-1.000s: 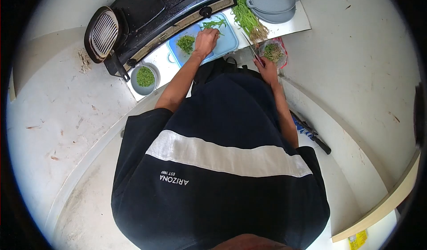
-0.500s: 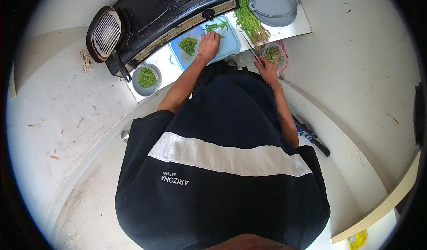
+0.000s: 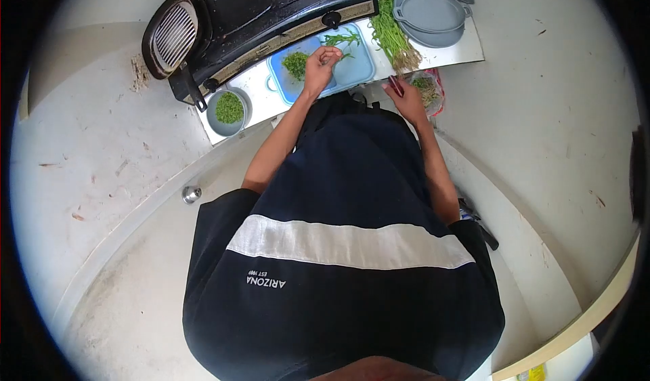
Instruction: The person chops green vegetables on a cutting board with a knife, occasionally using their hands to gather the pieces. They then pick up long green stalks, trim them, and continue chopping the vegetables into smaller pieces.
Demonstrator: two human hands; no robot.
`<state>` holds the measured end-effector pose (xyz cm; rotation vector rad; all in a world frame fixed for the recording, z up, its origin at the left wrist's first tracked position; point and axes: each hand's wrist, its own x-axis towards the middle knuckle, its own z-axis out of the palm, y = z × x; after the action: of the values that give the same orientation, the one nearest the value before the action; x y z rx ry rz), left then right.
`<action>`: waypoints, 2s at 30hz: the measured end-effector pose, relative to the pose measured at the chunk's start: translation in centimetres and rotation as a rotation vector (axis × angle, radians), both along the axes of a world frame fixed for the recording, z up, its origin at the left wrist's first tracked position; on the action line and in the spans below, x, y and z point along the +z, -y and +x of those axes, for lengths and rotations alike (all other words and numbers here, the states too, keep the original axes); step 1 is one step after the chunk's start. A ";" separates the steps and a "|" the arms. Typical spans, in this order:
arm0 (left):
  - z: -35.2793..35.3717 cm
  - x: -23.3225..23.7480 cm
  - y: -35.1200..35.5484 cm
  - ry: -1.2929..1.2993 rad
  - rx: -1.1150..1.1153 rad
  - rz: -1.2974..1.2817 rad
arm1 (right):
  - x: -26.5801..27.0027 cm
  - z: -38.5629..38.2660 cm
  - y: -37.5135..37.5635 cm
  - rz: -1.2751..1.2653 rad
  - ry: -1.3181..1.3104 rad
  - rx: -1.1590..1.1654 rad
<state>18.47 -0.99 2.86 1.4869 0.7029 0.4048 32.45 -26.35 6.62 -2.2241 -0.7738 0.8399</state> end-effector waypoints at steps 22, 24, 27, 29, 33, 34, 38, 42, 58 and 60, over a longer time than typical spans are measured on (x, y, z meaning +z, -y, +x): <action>-9.6 8.3 2.5 0.030 0.124 -0.325 | 4.6 -5.9 -13.2 0.389 -0.726 0.165; -10.5 8.6 2.1 0.045 0.132 -0.334 | 4.5 -6.8 -13.6 0.385 -0.731 0.172; -11.9 8.7 1.0 0.069 0.108 -0.319 | 4.3 -8.6 -14.3 0.384 -0.738 0.136; -12.8 8.8 0.1 0.026 0.093 -0.284 | 4.5 -9.9 -14.8 0.364 -0.728 0.092; -15.1 8.7 -1.6 -0.021 0.096 -0.298 | 5.4 -13.0 -15.9 0.352 -0.682 0.068; -15.5 8.5 -1.9 -0.009 0.085 -0.311 | 5.3 -13.7 -16.0 0.386 -0.658 0.044; -17.1 8.2 -3.5 -0.051 -0.100 -0.295 | 6.6 -15.2 -16.1 0.314 -0.550 -0.072; -18.2 6.4 -3.9 0.004 -0.188 -0.274 | 6.2 -17.2 -15.7 0.314 -0.494 -0.138; -19.0 0.9 -4.6 -0.332 0.053 0.451 | 1.8 -16.9 -10.8 -0.034 -0.039 0.045; -18.3 0.6 -4.6 -0.352 0.055 0.555 | 1.7 -16.1 -10.6 0.005 0.032 0.156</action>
<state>0.15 3.63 3.47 2.0982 0.9602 0.4033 16.35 -15.76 8.37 -2.1994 -0.9736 0.8771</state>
